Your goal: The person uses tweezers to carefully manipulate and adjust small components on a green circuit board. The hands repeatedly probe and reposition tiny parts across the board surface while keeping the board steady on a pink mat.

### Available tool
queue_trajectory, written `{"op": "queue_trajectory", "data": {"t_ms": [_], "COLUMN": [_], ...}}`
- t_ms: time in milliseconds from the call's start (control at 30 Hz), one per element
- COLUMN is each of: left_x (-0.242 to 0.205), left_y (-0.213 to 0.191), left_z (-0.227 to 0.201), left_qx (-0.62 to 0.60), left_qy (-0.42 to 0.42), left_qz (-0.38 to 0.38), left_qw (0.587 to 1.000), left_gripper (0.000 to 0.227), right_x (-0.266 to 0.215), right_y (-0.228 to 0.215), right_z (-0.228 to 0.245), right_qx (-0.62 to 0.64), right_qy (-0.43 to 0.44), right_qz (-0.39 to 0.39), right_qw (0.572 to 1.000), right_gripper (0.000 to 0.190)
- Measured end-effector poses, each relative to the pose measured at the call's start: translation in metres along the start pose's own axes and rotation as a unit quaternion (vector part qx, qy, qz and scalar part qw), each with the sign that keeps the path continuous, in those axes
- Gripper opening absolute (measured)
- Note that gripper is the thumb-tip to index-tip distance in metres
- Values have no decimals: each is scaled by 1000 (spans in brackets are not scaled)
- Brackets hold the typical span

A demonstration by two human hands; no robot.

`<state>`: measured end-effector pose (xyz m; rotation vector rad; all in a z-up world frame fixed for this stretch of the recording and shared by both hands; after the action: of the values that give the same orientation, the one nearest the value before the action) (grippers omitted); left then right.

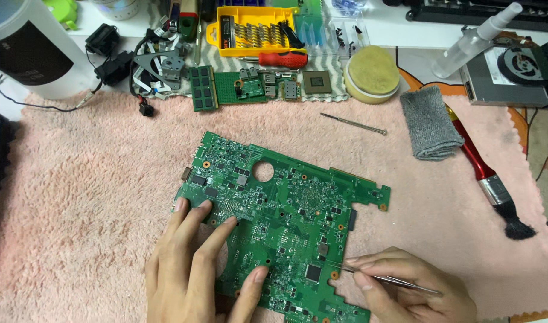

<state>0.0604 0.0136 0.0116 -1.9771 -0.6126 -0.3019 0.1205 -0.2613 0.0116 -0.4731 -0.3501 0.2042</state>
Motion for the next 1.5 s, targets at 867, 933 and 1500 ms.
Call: {"op": "queue_trajectory", "data": {"t_ms": [867, 933, 1500], "left_x": [7, 7, 8], "left_y": [-6, -6, -8], "left_z": [-3, -3, -8], "left_qx": [-35, -36, -48], "left_qy": [19, 11, 10], "left_qz": [79, 89, 99], "left_qw": [996, 995, 994], "left_gripper": [64, 64, 56], "right_x": [2, 1, 8], "right_y": [5, 5, 13], "right_z": [18, 17, 39], "right_qx": [-92, -104, -123], "right_qy": [79, 110, 81], "right_qz": [3, -13, 9], "right_qw": [993, 988, 989], "right_gripper": [14, 11, 12]}}
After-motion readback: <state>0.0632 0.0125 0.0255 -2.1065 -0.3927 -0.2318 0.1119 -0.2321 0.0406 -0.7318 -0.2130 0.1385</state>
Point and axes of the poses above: each hand's wrist, its own x-axis towards the middle knuckle, its own y-axis out of the palm, z = x × y, the point moved 7 cm from there along x, towards the middle knuckle, and after that the axes turned 3 degrees about -y, right-handed, at the moved point
